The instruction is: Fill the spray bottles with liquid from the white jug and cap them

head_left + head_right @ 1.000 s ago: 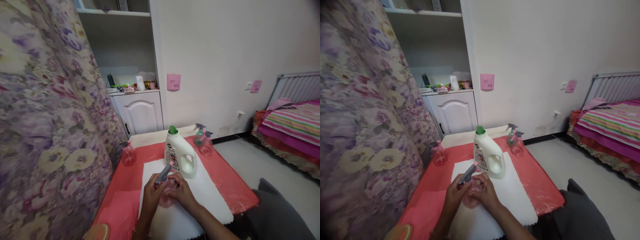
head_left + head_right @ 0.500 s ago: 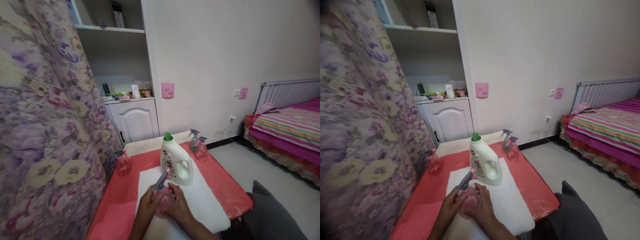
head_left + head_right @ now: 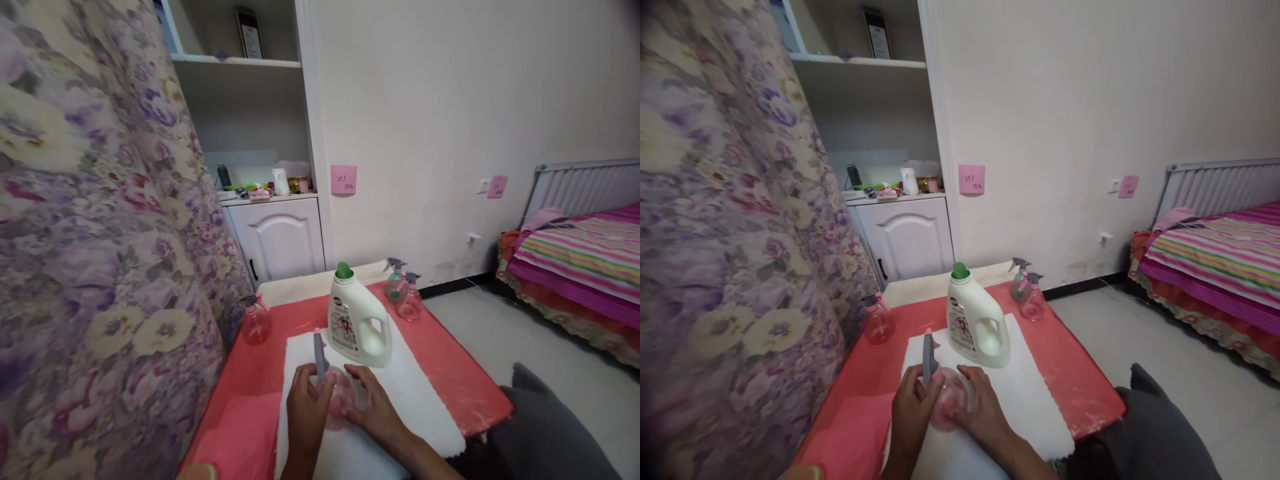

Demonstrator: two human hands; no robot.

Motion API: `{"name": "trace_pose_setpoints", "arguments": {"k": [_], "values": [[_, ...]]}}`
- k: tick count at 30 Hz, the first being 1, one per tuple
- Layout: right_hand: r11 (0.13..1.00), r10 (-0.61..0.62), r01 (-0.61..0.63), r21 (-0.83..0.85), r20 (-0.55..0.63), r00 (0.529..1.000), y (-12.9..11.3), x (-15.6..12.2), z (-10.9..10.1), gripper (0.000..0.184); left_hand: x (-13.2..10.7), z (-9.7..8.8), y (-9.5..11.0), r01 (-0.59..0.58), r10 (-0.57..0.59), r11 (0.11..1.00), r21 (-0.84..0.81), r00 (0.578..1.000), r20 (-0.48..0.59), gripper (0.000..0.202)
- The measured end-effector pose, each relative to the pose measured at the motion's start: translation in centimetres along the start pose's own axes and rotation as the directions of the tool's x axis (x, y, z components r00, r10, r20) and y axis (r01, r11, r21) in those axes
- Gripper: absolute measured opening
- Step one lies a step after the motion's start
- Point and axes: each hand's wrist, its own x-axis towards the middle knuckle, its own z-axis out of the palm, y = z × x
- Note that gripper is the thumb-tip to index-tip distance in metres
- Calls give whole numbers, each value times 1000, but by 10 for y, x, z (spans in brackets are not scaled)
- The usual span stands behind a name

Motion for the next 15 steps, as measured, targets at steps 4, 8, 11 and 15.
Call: {"name": "trace_pose_setpoints", "arguments": {"k": [4,8,11,15], "values": [[969,29,-5,-247,95,995,16,-19,-3,79,-1,0,2,44,-42,998,45,998,-37,21],[923,-10,72,-377,163,987,32,-30,-10,87,1,1,8,31,-32,997,76,999,13,22],[940,-26,71,-332,138,990,36,-31,-13,77,3,3,8,-2,-4,997,72,997,81,27],[984,-8,12,-177,22,1000,29,-26,-4,78,7,-2,1,-27,37,999,-40,960,277,23]]}}
